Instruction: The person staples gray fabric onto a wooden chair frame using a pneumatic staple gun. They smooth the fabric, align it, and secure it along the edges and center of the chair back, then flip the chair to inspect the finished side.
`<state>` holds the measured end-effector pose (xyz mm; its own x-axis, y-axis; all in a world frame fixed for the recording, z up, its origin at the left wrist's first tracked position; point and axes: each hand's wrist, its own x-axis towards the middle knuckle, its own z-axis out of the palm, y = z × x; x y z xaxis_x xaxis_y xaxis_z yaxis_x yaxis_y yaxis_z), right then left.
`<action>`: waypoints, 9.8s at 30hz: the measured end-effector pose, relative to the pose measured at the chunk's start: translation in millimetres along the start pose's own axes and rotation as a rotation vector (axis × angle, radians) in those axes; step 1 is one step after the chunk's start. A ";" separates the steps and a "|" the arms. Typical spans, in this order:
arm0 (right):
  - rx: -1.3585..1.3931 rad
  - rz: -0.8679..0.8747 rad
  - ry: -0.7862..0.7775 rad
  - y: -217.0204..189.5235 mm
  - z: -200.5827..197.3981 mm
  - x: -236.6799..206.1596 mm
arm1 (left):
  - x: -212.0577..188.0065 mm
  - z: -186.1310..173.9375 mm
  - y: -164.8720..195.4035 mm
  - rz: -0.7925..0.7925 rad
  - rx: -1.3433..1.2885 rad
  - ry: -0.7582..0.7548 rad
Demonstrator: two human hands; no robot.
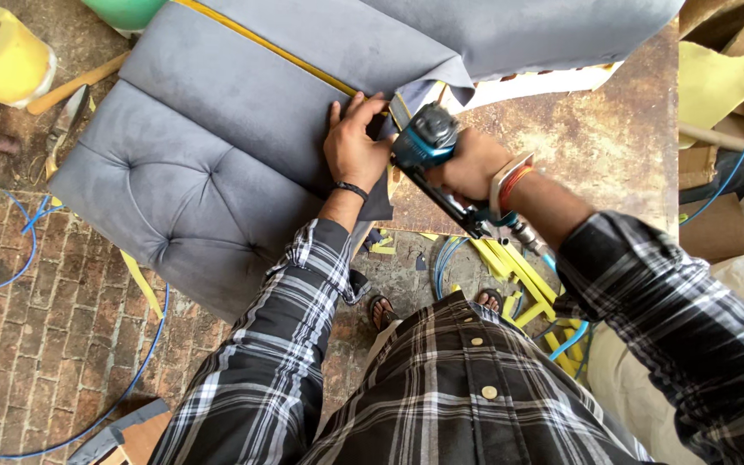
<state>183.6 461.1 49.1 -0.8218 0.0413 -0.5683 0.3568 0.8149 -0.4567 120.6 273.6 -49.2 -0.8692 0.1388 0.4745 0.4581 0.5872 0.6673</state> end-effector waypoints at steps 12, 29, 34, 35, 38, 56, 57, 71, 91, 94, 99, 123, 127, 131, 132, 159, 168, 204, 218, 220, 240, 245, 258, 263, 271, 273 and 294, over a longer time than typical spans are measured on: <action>-0.077 -0.043 -0.016 -5.7 15.9 -11.8 | -0.3 0.2 -4.5 -0.040 -0.004 -0.014; 0.057 -0.008 -0.039 74.8 33.4 -4.2 | 2.4 -6.0 4.0 -0.028 0.058 -0.004; -0.120 -0.043 0.029 171.4 38.2 44.9 | 9.3 -7.8 -4.7 -0.019 0.091 -0.014; -0.158 -0.106 0.083 189.3 41.9 55.4 | 11.1 -9.0 -5.9 -0.008 0.099 -0.014; -0.209 -0.169 0.184 224.4 56.5 91.5 | 14.7 -15.2 -3.9 -0.078 0.167 -0.122; -0.028 -0.310 0.410 263.5 101.9 111.4 | 31.6 -56.0 -3.8 -0.191 0.584 -0.586; -0.017 -0.303 0.398 264.0 100.8 110.8 | 28.5 -54.7 0.4 -0.149 0.602 -0.568; 1.090 -0.193 0.187 93.9 9.0 129.8 | 73.3 -5.9 54.1 -0.107 0.290 -0.278; 1.765 0.134 -0.003 70.8 52.0 238.3 | 128.0 103.3 66.1 -0.375 0.931 -0.447; 1.722 -0.012 -0.026 75.1 53.0 235.2 | 125.8 105.3 63.7 -0.333 0.965 -0.442; 1.821 -0.195 -0.071 91.3 46.7 215.7 | 126.0 104.4 57.4 -0.216 0.944 -0.398; 1.626 -0.001 0.098 77.0 44.3 242.5 | 124.1 115.8 59.0 -0.336 1.013 -0.448; 1.648 0.017 -0.030 85.9 38.0 245.6 | 123.7 120.1 62.5 -0.298 1.009 -0.482; 0.918 -0.176 0.255 143.6 48.4 219.6 | 121.6 123.9 64.8 -0.257 1.084 -0.527; 0.567 -0.287 0.418 172.4 51.6 202.3 | 121.2 124.8 65.1 -0.264 1.075 -0.523; 1.693 -0.064 0.051 141.3 48.5 153.9 | 105.7 143.1 54.6 -0.098 1.191 -0.501; 1.735 -0.048 0.004 139.4 45.2 162.6 | 104.5 146.8 47.8 -0.065 1.200 -0.468; 1.791 -0.070 -0.094 129.0 25.0 155.5 | 97.1 153.7 24.3 0.035 1.234 -0.313; 0.082 -0.120 0.287 231.5 45.6 159.3 | 104.8 144.2 44.7 -0.039 1.219 -0.439; -0.023 -0.130 0.356 240.6 61.0 158.2 | 106.2 141.1 50.1 -0.031 1.220 -0.412; 1.083 -0.179 -0.647 46.1 156.1 58.0 | -24.2 -32.4 -2.9 -0.103 0.825 -0.340; 1.327 -0.228 -0.512 10.8 190.3 48.5 | -33.4 -24.0 -0.1 -0.107 0.852 -0.293; 1.541 -0.461 -0.087 -17.0 240.1 65.2 | -39.1 -63.2 7.1 -0.300 0.807 -0.604; 1.515 -0.456 -0.265 -9.0 235.5 67.4 | -51.7 -57.3 -3.7 -0.194 0.820 -0.606; 0.034 -0.237 0.857 148.1 136.6 64.8 | -49.3 -57.3 7.5 -0.242 0.887 -0.715; -0.178 -0.110 0.925 178.0 113.8 82.7 | -47.6 -57.0 8.6 -0.240 0.898 -0.729; 1.711 -0.183 -0.270 80.0 236.6 13.6 | -61.0 -51.9 12.8 -0.026 1.025 -0.782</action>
<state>306.1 390.1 -157.1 -0.8743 -0.2081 -0.4385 0.4491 -0.6894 -0.5684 189.1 231.3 -39.8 -0.9127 0.3415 -0.2244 0.3910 0.8895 -0.2366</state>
